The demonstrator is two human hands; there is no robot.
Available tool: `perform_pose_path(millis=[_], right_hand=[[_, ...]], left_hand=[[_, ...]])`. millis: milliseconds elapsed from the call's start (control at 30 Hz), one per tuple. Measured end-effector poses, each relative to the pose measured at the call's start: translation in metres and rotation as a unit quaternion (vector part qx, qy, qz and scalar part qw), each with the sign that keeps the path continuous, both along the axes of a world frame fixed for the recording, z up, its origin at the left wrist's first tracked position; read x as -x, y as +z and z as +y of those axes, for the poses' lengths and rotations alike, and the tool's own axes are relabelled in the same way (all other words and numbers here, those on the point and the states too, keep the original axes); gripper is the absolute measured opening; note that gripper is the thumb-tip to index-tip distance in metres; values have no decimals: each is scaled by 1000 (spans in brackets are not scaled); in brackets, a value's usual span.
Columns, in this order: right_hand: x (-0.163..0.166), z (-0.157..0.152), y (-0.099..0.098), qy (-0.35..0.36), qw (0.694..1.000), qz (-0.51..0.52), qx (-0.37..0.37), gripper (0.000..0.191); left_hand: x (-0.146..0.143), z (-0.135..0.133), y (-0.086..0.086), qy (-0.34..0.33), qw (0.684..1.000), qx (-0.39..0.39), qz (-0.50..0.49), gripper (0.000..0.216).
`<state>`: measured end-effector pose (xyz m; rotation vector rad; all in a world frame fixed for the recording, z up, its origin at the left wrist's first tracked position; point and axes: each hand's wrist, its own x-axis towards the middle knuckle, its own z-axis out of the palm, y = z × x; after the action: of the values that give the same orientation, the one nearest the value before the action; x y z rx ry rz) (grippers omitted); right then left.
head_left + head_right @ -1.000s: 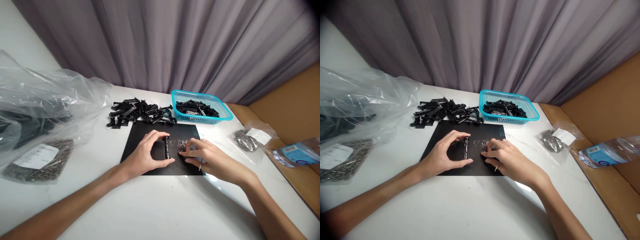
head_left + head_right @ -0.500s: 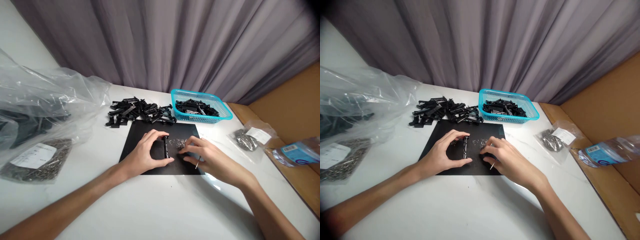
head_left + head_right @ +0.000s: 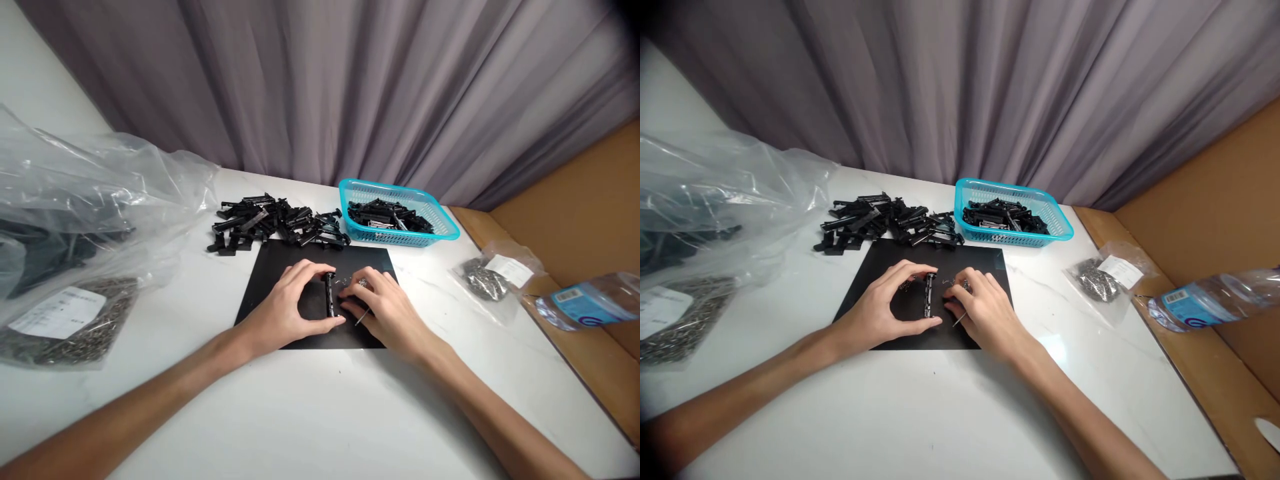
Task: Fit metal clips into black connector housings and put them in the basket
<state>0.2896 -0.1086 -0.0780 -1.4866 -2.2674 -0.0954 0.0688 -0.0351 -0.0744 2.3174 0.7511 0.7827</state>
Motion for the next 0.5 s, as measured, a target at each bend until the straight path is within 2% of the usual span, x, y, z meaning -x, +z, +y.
perform_pose_path(millis=[167, 367, 500], right_hand=[[-4, 1, 5, -4, 999, 54, 4, 14], [-3, -4, 18, -10, 973, 227, 50, 5], [0, -4, 18, 15, 971, 238, 25, 11]], left_hand=[[0, 0, -1, -3, 1000, -1, 3, 63], [1, 0, -1, -5, 1000, 5, 5, 64], [0, 1, -1, -9, 1000, 0, 6, 65]])
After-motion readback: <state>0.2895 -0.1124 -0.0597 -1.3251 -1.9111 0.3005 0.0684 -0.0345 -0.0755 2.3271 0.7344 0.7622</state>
